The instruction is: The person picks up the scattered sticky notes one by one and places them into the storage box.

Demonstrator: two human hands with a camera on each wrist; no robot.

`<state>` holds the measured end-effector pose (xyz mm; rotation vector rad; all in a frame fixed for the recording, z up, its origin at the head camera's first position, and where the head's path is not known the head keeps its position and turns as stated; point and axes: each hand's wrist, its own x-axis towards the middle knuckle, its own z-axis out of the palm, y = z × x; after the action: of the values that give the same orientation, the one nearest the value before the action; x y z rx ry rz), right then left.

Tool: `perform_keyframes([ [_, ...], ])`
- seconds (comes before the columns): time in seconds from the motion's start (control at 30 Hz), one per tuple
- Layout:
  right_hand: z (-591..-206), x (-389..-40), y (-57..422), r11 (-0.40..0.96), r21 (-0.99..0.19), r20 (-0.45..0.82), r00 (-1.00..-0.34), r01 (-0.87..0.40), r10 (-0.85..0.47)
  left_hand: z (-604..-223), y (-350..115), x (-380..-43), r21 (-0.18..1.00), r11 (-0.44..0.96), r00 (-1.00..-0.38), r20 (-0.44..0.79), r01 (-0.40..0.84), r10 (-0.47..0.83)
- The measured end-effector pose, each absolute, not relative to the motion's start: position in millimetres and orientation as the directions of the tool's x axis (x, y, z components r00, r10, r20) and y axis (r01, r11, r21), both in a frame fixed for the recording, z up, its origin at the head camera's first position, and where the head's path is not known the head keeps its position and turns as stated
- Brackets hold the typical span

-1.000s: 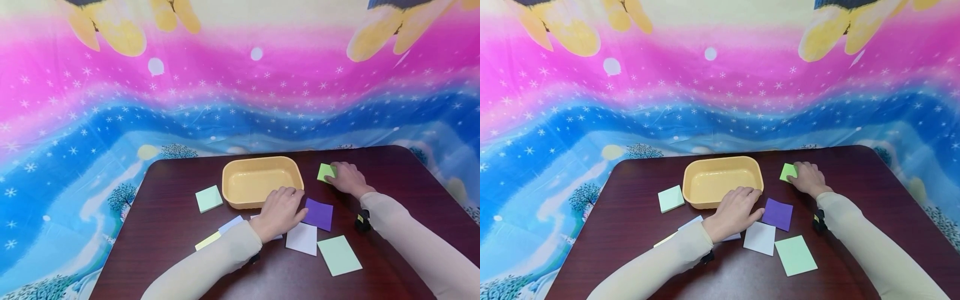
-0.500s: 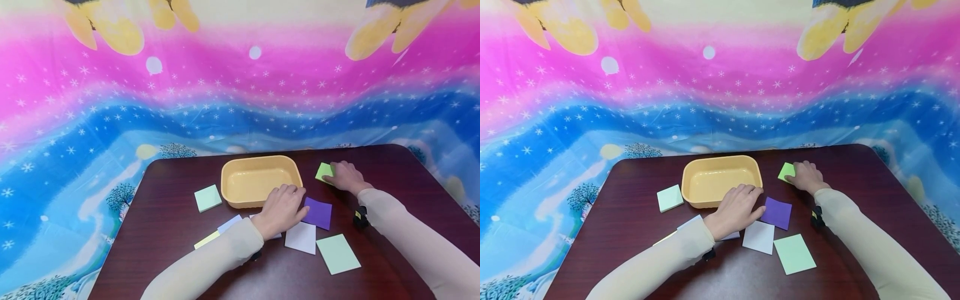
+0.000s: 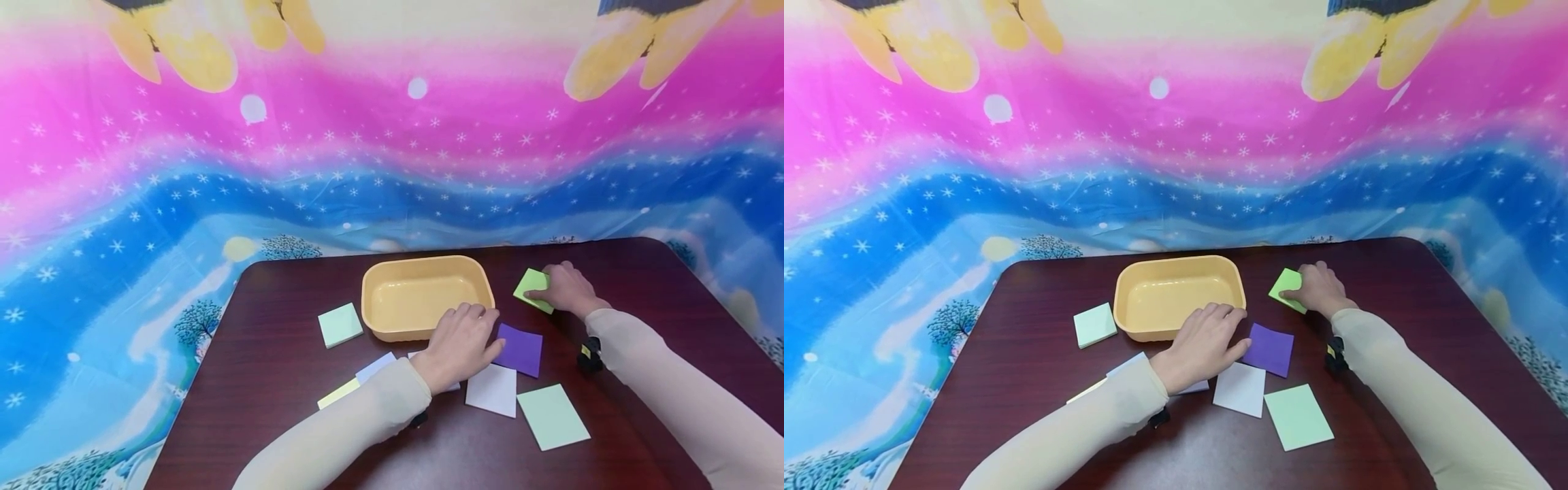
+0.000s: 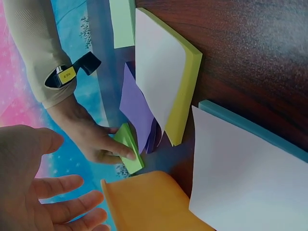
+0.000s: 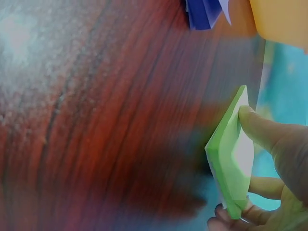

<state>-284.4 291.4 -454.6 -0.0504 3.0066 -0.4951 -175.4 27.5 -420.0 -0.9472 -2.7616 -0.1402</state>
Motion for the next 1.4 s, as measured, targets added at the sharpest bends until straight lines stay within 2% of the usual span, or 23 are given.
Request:
perform_keyframes([
  [0.43,-451,-282,289,0.935,-0.355,-0.062,-0.998,0.0,-0.024,-419,24,-175,0.049,0.798,-0.783,0.241,0.6,0.574],
  [0.9,-440,-278,287,0.912,-0.396,0.053,-0.994,-0.106,-0.093,-418,22,-177,0.042,0.807,-0.784,0.274,0.589,0.557],
  [1.4,-429,-268,272,0.894,-0.414,0.109,-0.984,-0.174,-0.141,-418,18,-179,0.052,0.803,-0.779,0.289,0.594,0.557],
])
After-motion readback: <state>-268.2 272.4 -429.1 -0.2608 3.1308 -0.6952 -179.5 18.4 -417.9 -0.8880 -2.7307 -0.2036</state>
